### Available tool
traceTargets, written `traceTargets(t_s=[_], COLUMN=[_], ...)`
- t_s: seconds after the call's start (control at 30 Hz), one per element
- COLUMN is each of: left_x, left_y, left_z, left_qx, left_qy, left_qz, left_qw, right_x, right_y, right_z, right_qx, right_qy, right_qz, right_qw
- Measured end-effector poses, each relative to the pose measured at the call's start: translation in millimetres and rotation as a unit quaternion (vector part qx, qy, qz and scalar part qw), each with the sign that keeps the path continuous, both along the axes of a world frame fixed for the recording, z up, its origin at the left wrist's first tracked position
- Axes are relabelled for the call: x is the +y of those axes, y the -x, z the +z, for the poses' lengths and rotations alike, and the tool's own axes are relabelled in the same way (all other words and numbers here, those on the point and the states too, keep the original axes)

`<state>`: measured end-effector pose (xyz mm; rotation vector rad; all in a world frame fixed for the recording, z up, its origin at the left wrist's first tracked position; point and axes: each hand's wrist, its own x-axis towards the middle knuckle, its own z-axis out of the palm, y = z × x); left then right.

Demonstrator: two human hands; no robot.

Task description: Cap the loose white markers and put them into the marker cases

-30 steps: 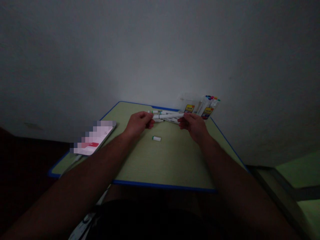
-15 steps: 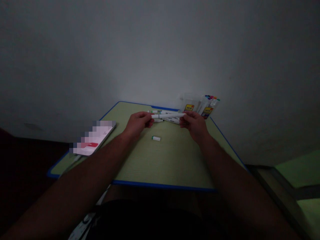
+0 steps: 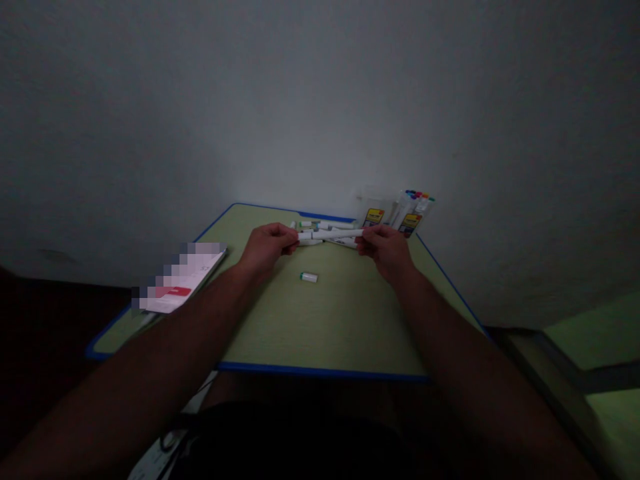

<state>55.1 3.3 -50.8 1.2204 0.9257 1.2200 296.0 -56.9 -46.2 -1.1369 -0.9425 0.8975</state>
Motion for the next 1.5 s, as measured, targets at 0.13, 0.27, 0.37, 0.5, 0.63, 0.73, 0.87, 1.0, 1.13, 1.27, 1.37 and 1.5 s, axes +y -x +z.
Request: traceTargets(t_s=[0.13,0.27,0.37,0.5,0.63,0.73,0.87,1.0,1.13,1.27,1.37,1.5], left_x=[-0.8,0.4,1.2,0.2,-0.2,-0.7,-1.8,-2.0,-1.9,-1.6,-0.9,-0.6], left_y=[-0.5,-0.1,-0.2,-0.8,-0.7,-1.0,-1.6,-1.3,-1.5,-2.4,-2.3,-2.1], left_z=[-1.4,-0.5,0.0,-0.4,-1.1,-0.3,2.1,2.6,1.3,0.3,-0.7,-1.7], left_qx=[0.027,0.020,0.024,0.022,0.016,0.014,0.013,0.010,0.012,0.017,0.016,0.015], left_qy=[0.005,0.007,0.006,0.006,-0.001,0.005,0.010,0.019,0.019,0.019,0.015,0.007], left_qz=[0.007,0.021,0.023,0.019,0.016,0.017,0.017,0.018,0.015,0.019,0.015,0.007], left_qw=[1.000,1.000,0.999,1.000,1.000,1.000,1.000,1.000,1.000,0.999,1.000,1.000], right_x=[0.6,-0.5,-0.3,1.0,0.8,0.3,0.5,0.7,1.0,1.5,1.2,0.7], right_y=[-0.5,1.3,1.4,-0.3,-0.5,-0.4,-0.5,0.3,0.4,-0.7,-0.9,-0.2], right_z=[0.1,0.7,0.6,0.6,0.6,0.2,0.3,1.2,1.3,0.8,1.3,2.0], right_qx=[-0.005,-0.009,-0.010,-0.006,-0.003,-0.003,-0.009,-0.007,-0.011,-0.019,-0.021,-0.013], right_qy=[0.009,0.012,0.017,0.017,0.011,0.007,0.012,0.012,0.012,0.012,0.008,0.005], right_qz=[0.006,0.021,0.021,0.018,0.026,0.028,0.024,0.022,0.022,0.021,0.027,0.024], right_qw=[1.000,1.000,1.000,1.000,1.000,1.000,1.000,1.000,1.000,1.000,0.999,1.000])
